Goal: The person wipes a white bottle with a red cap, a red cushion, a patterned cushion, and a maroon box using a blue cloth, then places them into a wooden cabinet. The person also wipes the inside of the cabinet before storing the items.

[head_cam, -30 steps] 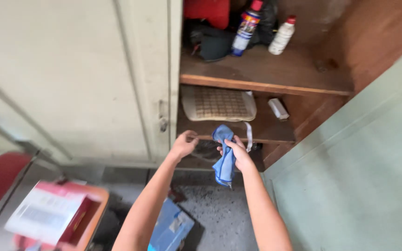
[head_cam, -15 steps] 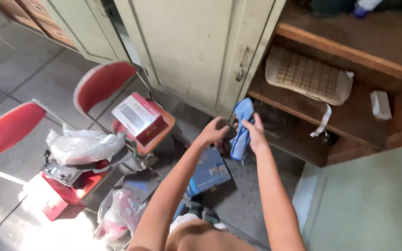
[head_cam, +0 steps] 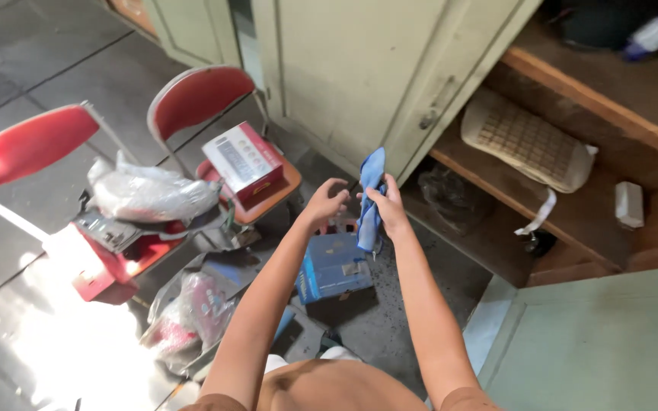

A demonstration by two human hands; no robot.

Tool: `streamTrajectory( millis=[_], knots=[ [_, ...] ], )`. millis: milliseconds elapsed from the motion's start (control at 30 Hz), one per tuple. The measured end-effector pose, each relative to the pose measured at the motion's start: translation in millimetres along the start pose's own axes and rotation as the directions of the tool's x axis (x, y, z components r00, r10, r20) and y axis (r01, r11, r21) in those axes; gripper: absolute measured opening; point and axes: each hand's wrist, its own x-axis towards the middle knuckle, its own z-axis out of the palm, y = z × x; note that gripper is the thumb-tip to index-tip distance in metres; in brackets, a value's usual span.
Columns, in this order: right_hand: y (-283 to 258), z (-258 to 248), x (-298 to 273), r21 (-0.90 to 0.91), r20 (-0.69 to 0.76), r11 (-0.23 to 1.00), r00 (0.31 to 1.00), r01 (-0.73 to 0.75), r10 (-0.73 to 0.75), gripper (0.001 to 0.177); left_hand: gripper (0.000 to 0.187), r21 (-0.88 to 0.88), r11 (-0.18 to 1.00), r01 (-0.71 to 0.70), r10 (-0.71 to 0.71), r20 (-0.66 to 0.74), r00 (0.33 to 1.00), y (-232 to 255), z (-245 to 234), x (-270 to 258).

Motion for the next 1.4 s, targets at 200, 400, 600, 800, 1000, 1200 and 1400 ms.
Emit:
streamTrajectory(
  millis=[200,400,600,800,1000,1200,1400],
  knots=[
    [2,91,-45,-0.067,0.028,0.997,0.999,-0.036,0.038,0.045,0.039,0.158,0.987,-0.038,0.052,-0.086,0.995,-5,-77,-60],
    [49,166,-65,-0.119,0.045,0.993,0.998,-0.028,0.034,0.045,0.042,-0.106,0.993,0.049,-0.061,-0.118,0.991,-62,-190,-85],
    [82,246,-105,-0.191,0.016,0.981,0.999,-0.045,0.049,0.056,0.04,-0.156,0.983,0.101,-0.126,-0.155,0.98,-117,-262,-106],
    [109,302,-116,-0.151,0.108,0.987,0.991,-0.06,0.077,0.074,0.035,-0.197,0.97,0.141,-0.18,-0.199,0.963,-148,-312,-120],
    [126,363,-107,-0.232,0.188,0.963,0.965,-0.136,0.181,0.068,0.04,-0.294,0.946,0.137,-0.232,-0.318,0.919,-189,-368,-127],
    [170,414,-69,-0.337,0.246,0.91,0.911,-0.24,0.331,0.043,0.044,-0.36,0.928,0.095,-0.277,-0.497,0.823,-283,-434,-89],
    [289,448,-21,-0.535,0.383,0.825,0.818,-0.182,0.429,0.039,0.031,0.356,0.9,0.252,0.34,-0.934,0.108,-355,-505,-103]
  ],
)
